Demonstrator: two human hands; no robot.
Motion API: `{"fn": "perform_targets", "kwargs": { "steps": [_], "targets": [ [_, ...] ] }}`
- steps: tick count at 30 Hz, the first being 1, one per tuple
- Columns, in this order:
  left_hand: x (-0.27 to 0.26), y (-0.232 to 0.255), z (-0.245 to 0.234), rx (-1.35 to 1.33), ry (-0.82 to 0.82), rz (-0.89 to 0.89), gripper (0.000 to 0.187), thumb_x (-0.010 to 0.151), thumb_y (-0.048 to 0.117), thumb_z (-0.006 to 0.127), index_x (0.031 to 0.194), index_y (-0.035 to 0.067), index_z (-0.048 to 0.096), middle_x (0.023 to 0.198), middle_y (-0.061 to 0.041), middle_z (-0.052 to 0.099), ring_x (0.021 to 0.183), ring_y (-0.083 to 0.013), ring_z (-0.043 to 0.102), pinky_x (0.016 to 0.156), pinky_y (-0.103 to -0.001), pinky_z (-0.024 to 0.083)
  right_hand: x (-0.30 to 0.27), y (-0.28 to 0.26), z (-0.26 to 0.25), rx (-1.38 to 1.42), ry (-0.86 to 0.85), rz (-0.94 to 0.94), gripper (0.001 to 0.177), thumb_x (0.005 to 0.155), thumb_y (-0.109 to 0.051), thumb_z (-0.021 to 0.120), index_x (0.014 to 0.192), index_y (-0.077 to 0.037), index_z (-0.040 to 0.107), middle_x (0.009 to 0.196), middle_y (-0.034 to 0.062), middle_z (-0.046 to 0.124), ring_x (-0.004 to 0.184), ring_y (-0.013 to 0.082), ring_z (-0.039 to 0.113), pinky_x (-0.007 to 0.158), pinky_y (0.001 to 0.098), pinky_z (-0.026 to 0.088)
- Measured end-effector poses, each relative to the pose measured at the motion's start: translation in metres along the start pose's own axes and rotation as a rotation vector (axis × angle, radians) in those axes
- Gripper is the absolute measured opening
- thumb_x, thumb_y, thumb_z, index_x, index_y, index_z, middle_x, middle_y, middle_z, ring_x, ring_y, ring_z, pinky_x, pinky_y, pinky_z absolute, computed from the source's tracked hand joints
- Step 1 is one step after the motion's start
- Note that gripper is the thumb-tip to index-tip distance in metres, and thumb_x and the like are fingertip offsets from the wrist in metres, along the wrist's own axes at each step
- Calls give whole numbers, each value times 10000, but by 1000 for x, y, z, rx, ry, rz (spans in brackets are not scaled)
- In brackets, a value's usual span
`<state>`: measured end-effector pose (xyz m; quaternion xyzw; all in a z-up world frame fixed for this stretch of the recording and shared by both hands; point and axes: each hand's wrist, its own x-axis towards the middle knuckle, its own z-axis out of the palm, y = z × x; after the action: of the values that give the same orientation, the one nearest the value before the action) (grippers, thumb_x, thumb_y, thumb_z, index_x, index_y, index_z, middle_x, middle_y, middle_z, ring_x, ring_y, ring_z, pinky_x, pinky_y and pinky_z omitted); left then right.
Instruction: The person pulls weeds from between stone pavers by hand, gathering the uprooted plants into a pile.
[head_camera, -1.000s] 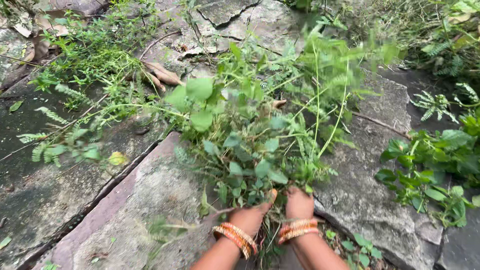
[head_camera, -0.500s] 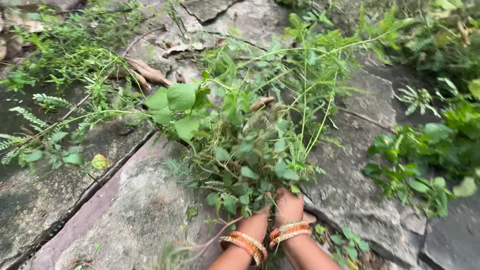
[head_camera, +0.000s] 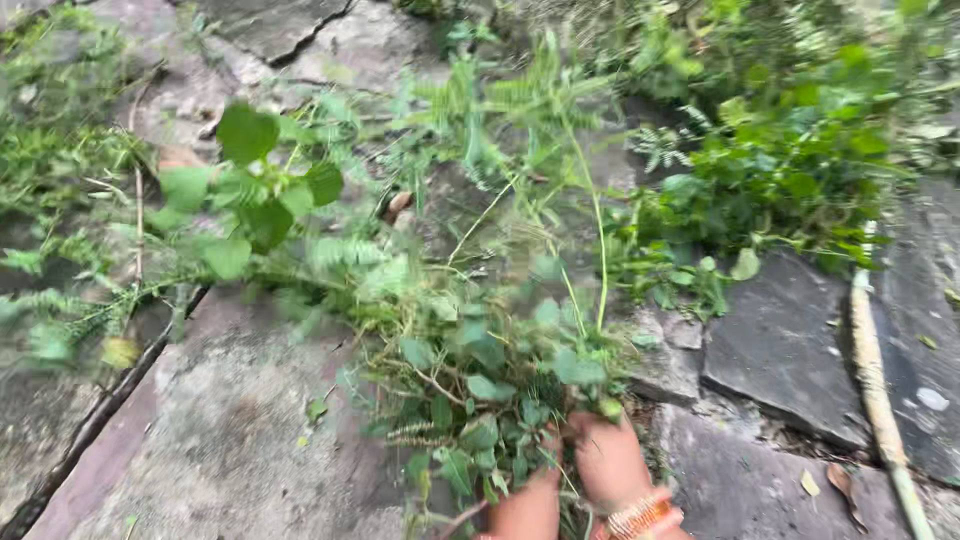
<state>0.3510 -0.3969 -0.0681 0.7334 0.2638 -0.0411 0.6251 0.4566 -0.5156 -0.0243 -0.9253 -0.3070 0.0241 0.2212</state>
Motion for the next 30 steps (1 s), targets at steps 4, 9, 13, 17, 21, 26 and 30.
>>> {"fn": "perform_targets", "kwargs": {
  "steps": [4,9,13,17,21,26,30],
  "targets": [
    [-10,3,27,-88,-19,-39,417,1029,272,450,1430,196,537,1358,-160,617,1238,-364,590,1085,-481,430,-22,2,-15,663,-36,484,166,860,-72,630,894,25,760,869,187,774,832,338,712,766,417,554],
    [11,-35,44,59,26,-136,409,1020,272,491,1415,191,556,1399,-132,601,1275,-346,571,1116,-467,414,-12,-24,-24,447,94,580,509,749,-171,755,1229,-108,597,972,117,729,949,304,705,856,381,516],
    [31,-66,59,268,-4,-113,403,1013,272,524,1404,186,570,1432,-109,589,1304,-333,556,1142,-456,401,12,-19,-34,204,216,384,576,666,-159,800,1192,-26,607,1110,228,624,1079,400,571,939,438,467],
    [63,-70,66,663,-363,-156,533,1058,82,319,1563,228,408,1389,-148,626,1183,-376,669,1030,-498,517,47,-5,-40,-142,-63,544,635,686,-318,878,1232,-97,640,1174,187,616,1189,374,507,1050,444,420],
    [75,-92,78,186,85,-211,379,1046,391,540,1355,186,620,1414,-114,618,1283,-333,602,1093,-441,490,49,6,-36,-76,2,416,595,688,-197,809,1246,-91,632,1145,173,629,1108,381,548,989,448,455],
    [80,-97,78,458,93,43,541,902,183,507,1433,258,574,1399,-146,598,1266,-405,546,1056,-512,415,43,-1,-33,27,64,117,515,700,-43,677,1209,-39,599,1123,207,650,1093,417,586,964,472,480],
    [58,-57,62,15,328,-38,465,896,376,640,1324,196,642,1378,-111,646,1272,-354,588,1078,-446,437,48,-9,-39,158,-26,169,519,779,5,586,1292,-66,552,1106,230,677,1060,447,629,922,493,515]
  ]
}}
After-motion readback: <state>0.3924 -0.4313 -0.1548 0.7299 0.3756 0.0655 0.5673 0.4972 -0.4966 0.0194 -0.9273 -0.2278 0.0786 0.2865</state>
